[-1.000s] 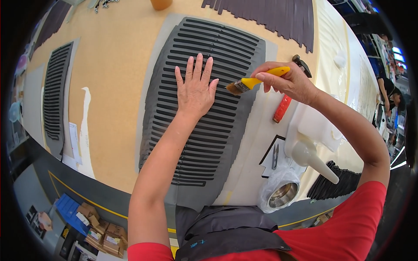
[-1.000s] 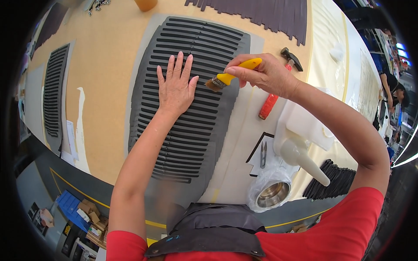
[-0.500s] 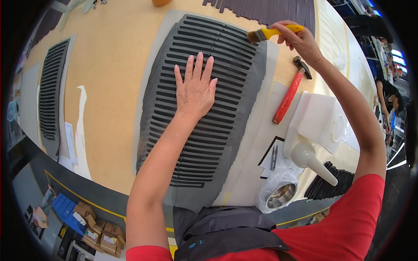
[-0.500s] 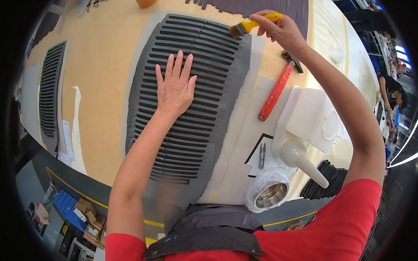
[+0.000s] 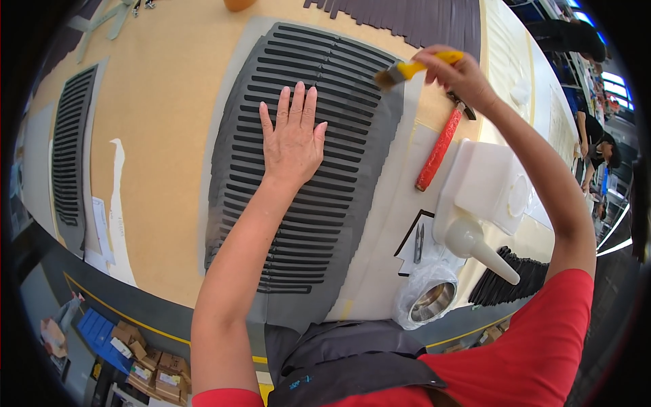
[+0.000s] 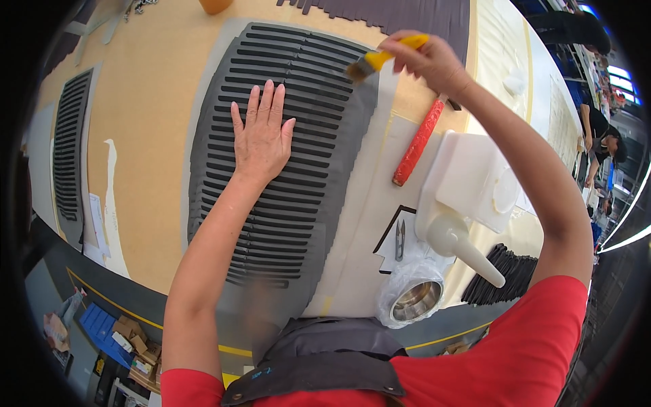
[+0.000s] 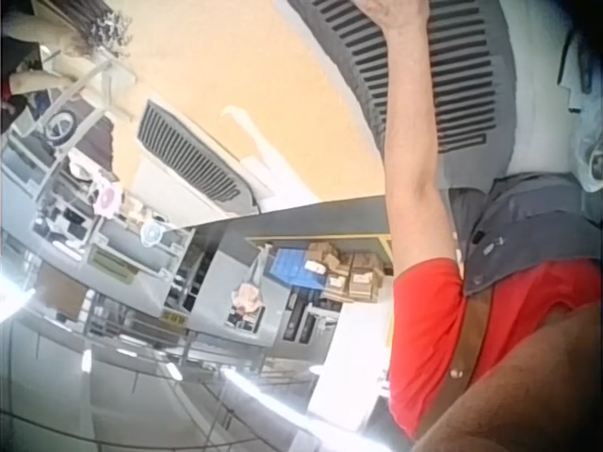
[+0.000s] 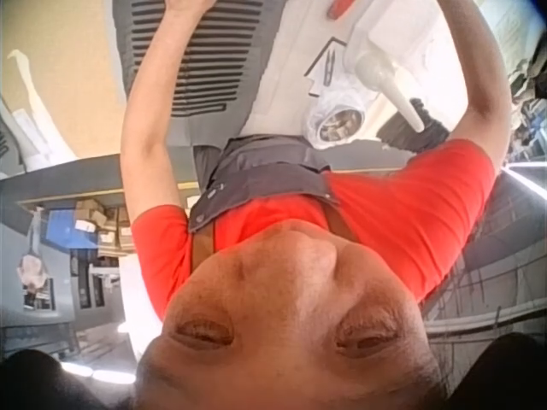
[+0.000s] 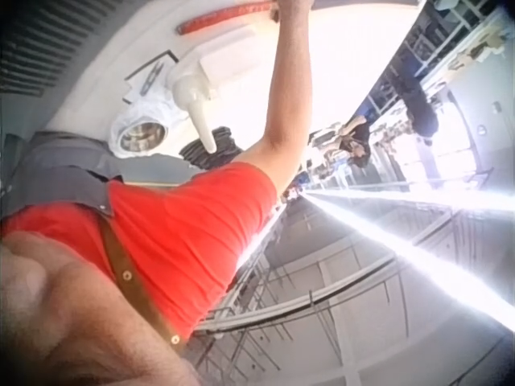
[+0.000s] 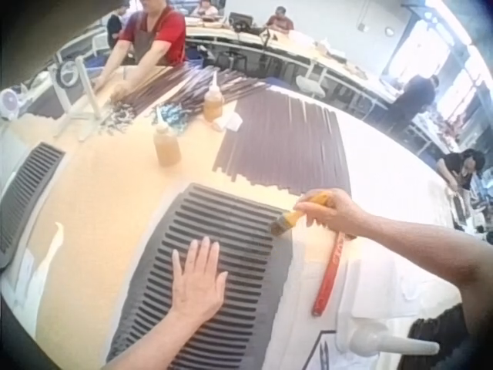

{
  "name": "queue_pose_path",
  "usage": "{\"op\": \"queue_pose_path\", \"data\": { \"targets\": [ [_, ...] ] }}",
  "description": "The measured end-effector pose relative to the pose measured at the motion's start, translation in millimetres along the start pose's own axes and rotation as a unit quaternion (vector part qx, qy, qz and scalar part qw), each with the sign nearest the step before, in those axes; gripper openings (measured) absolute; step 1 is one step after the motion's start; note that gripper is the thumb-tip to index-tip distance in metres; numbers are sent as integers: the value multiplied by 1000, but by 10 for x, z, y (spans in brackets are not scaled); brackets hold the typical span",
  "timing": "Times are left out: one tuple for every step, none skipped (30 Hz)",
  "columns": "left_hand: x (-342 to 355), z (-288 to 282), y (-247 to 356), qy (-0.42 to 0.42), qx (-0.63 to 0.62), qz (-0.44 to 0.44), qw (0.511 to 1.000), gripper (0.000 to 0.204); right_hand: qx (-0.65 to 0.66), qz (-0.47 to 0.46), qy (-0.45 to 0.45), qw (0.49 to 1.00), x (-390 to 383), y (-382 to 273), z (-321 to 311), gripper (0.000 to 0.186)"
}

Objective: Picking up leather components from a bin and applying a liquid finish with a brush to the surface.

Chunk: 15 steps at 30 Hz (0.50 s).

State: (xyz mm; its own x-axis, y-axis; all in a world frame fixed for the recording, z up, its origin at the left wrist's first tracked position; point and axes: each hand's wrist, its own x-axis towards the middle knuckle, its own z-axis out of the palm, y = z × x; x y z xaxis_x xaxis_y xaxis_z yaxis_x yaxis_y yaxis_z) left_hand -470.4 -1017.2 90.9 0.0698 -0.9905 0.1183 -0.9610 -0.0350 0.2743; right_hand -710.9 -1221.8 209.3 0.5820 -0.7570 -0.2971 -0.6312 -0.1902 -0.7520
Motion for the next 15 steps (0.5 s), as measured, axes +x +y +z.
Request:
{"op": "queue_pose_path", "data": {
  "targets": [
    [-1,2,-5,-2,5,-2,1000,60,-19,-1,28,999,47,-38,-97,30],
    [3,4,-6,-3,4,-2,1000,60,-11,8,26,1000,22,-58,-160,29],
    [10,6,-4,-2,2,-1,1000,60,-11,10,27,1000,-53,-47,-143,29],
    [-14,8,-24,-3,4,-4,1000,60,4,-16,1,1000,-164,-145,10,28],
    [-35,-7,-52,-5,6,-5,1000,60,18,-43,-24,999,-280,-282,156,27],
    [-53,-19,-85,-9,14,-10,1000,60,19,-23,-109,994,-376,-486,258,26],
    [-53,-18,-90,-12,20,-12,1000,60,31,-28,-165,985,-467,-517,363,27],
    [-49,-15,-83,-15,18,-12,1000,60,16,-36,-193,980,-524,-527,449,28],
    [-44,-8,-71,-15,17,-10,1000,60,1,-44,-221,974,-555,-516,503,29],
    [-31,-2,-52,-9,14,-6,1000,59,0,-43,-218,975,-553,-481,480,29],
    [-26,-3,-45,-4,12,-3,1000,59,-10,-16,-190,982,-507,-416,437,29],
    [-21,-3,-39,-4,12,-2,1000,59,-19,11,-162,987,-448,-335,382,29],
    [-7,2,-16,0,6,2,1000,59,-39,7,-118,992,-383,-206,271,28],
    [-6,5,-8,5,2,5,1000,59,-47,8,-78,996,-324,-174,165,27],
    [-8,8,-1,5,1,5,1000,59,-56,10,-37,998,-306,-148,67,27]
  ]
}}
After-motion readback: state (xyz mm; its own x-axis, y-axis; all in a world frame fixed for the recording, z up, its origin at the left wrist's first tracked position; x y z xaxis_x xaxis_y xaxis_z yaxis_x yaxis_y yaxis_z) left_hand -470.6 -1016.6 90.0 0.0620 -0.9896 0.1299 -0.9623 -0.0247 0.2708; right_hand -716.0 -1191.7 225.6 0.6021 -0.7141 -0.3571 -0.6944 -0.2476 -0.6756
